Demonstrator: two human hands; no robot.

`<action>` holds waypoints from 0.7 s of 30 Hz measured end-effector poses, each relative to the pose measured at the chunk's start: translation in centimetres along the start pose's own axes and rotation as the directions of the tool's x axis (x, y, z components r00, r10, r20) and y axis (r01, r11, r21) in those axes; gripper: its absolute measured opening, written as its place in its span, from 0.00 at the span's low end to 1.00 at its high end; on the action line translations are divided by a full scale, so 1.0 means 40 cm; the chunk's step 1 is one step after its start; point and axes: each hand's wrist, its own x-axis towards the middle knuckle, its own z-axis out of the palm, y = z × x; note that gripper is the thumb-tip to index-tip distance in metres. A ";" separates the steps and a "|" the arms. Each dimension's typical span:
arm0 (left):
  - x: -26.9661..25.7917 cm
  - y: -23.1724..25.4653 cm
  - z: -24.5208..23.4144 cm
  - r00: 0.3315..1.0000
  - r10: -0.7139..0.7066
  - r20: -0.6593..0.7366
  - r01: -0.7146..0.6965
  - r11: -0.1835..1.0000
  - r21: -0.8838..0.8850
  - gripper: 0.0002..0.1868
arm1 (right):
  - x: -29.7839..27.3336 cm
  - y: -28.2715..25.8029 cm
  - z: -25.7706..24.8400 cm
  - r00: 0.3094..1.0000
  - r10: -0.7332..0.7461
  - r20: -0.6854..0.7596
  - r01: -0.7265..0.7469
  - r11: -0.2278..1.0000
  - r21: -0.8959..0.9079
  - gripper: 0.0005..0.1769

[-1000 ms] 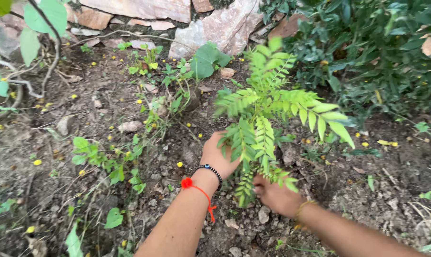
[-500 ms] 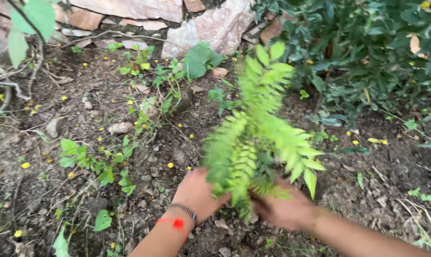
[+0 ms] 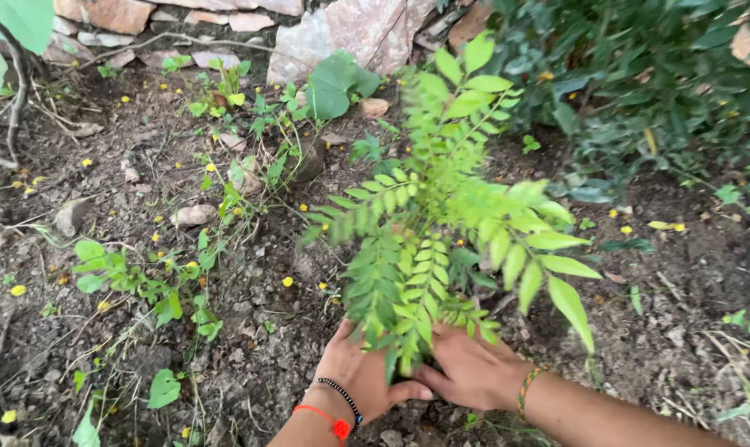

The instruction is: The person plants a sapling by digging a small hole in the dirt with their hands, placing the plant into the hole, and pressing the soil back around the roots to secure it.

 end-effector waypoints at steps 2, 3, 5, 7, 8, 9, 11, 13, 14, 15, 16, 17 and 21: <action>0.000 0.008 -0.013 0.996 -0.025 0.085 0.028 0.999 -0.044 0.49 | 0.003 -0.014 -0.005 0.999 0.034 0.018 -0.032 0.998 -0.057 0.25; 0.003 0.012 -0.016 0.996 -0.027 0.089 0.031 0.998 -0.047 0.49 | 0.005 -0.014 -0.001 0.997 0.074 0.031 -0.070 0.991 -0.118 0.24; 0.012 0.019 -0.018 0.999 0.042 -0.034 -0.042 0.999 -0.002 0.51 | 0.013 -0.003 0.008 1.000 -0.013 -0.011 0.011 0.989 -0.149 0.21; 0.013 0.017 -0.020 0.999 0.032 0.015 -0.031 0.999 -0.024 0.50 | 0.018 0.013 0.020 0.994 -0.097 -0.052 0.086 0.980 -0.181 0.19; 0.011 0.018 -0.018 0.998 0.022 0.060 -0.019 0.999 -0.041 0.49 | 0.023 0.020 0.023 0.992 -0.097 -0.080 0.089 0.990 -0.105 0.22; 0.009 0.021 -0.013 0.997 0.022 0.069 -0.019 0.999 -0.046 0.49 | 0.024 0.024 0.030 0.990 -0.096 -0.106 0.094 0.995 -0.027 0.26; 0.012 0.024 -0.006 0.985 0.062 -0.159 -0.058 0.998 0.034 0.53 | 0.023 0.029 0.038 0.947 -0.224 -0.230 0.197 0.971 -0.136 0.27; 0.011 0.024 -0.008 0.998 0.016 -0.057 -0.017 1.000 -0.014 0.53 | 0.024 0.027 0.034 0.870 -0.360 -0.337 0.280 0.923 -0.264 0.28; 0.012 0.026 -0.010 0.999 -0.024 0.046 0.026 0.998 -0.054 0.53 | 0.024 0.023 0.029 0.745 -0.505 -0.436 0.355 0.854 -0.381 0.29; 0.013 0.028 -0.012 0.999 -0.024 0.046 0.026 0.998 -0.054 0.53 | 0.023 0.015 0.024 0.585 -0.635 -0.505 0.400 0.767 -0.503 0.30; 0.017 0.030 -0.014 0.996 0.031 -0.088 -0.031 1.000 0.005 0.54 | 0.019 0.008 0.019 0.584 -0.636 -0.504 0.400 0.766 -0.503 0.30; 0.019 0.033 -0.015 0.972 0.096 -0.215 -0.083 0.994 0.072 0.55 | 0.017 0.003 0.015 0.899 -0.301 -0.319 0.222 0.939 -0.262 0.26; 0.006 0.038 -0.008 0.996 0.018 -0.082 -0.016 1.000 0.024 0.52 | 0.004 0.010 0.055 0.951 -0.212 -0.227 0.213 0.977 -0.021 0.19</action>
